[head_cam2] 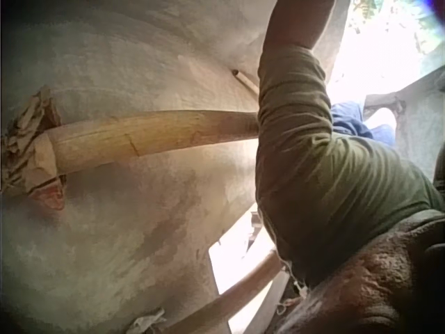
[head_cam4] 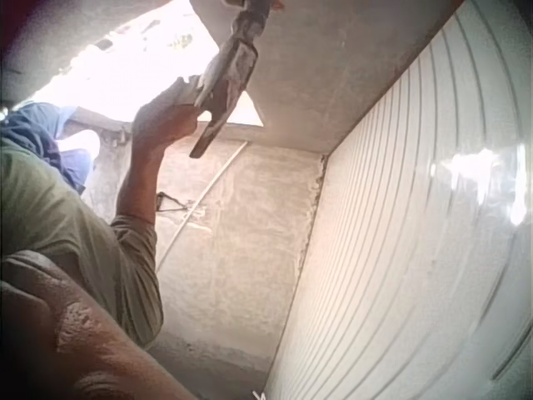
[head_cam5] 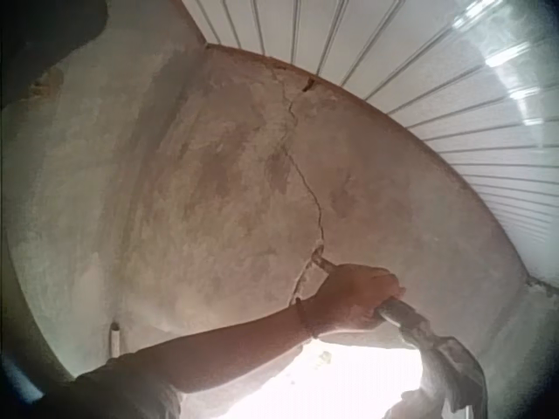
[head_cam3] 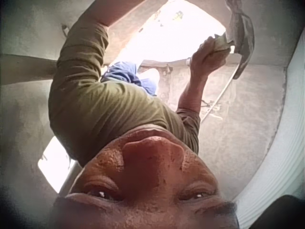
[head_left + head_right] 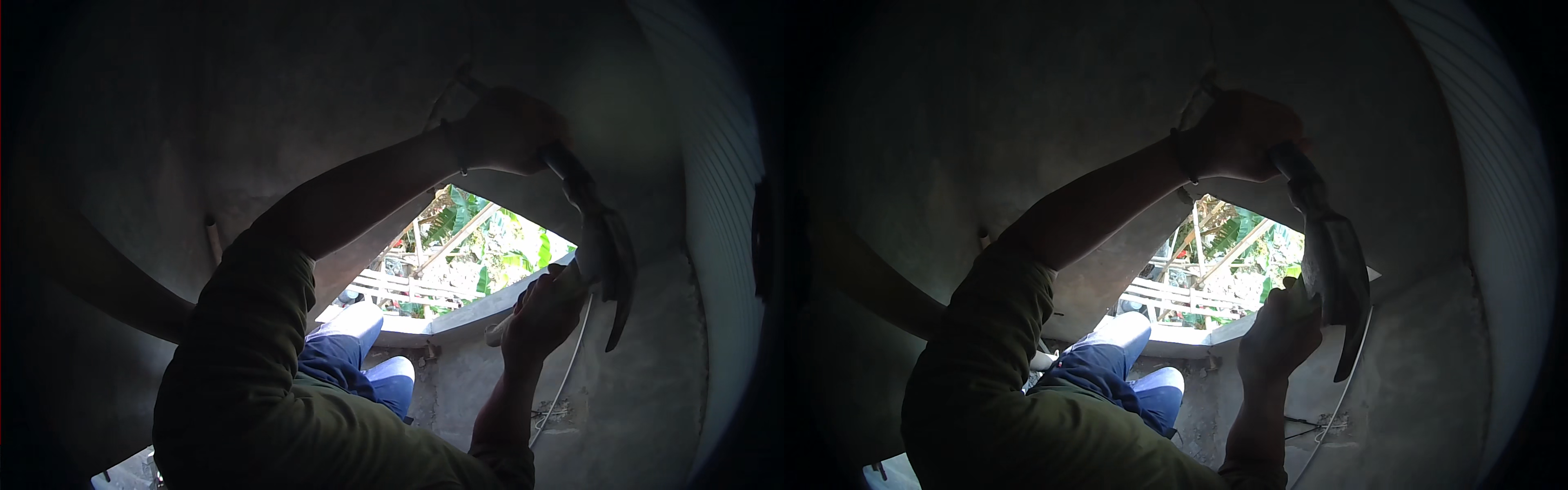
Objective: Chisel and hammer a cracked section of a concrete wall to prepare for repair.
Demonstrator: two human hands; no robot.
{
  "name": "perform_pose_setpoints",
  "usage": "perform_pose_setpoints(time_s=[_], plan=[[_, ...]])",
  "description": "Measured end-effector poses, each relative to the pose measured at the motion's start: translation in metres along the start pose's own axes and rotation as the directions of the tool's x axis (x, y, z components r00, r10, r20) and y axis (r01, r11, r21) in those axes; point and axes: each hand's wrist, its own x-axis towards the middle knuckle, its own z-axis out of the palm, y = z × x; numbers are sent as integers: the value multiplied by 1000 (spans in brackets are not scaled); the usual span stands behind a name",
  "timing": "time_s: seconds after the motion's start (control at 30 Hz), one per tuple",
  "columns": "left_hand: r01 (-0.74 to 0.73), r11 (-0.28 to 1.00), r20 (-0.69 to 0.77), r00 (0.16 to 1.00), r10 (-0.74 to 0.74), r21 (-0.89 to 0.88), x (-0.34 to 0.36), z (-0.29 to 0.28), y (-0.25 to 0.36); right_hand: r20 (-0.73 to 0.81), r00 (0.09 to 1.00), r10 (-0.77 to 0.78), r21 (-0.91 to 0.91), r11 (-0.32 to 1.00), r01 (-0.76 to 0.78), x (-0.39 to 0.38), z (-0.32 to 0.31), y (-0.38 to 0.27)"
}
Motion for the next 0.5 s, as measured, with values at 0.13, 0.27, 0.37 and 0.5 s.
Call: perform_pose_setpoints(time_s=[0.13, 0.27, 0.37, 0.5], plan=[[-56, 998, 23, 998, 57, -34, -5, -4, 9, -116, 984, 136, 336, 937, -90, -19, -7, -7], [-115, 989, 31, 992, 118, -87, -6, -1, 24, -256, 948, 189, 522, 853, -29, -21, -12, -17], [-163, 985, 94, 981, 167, -55, -7, -1, 15, -152, 954, 258, 606, 787, -116, -16, -10, -29], [-147, 987, 25, 989, 149, -71, -5, 4, 13, -124, 947, 297, 608, 777, -164, -21, -13, -32]])
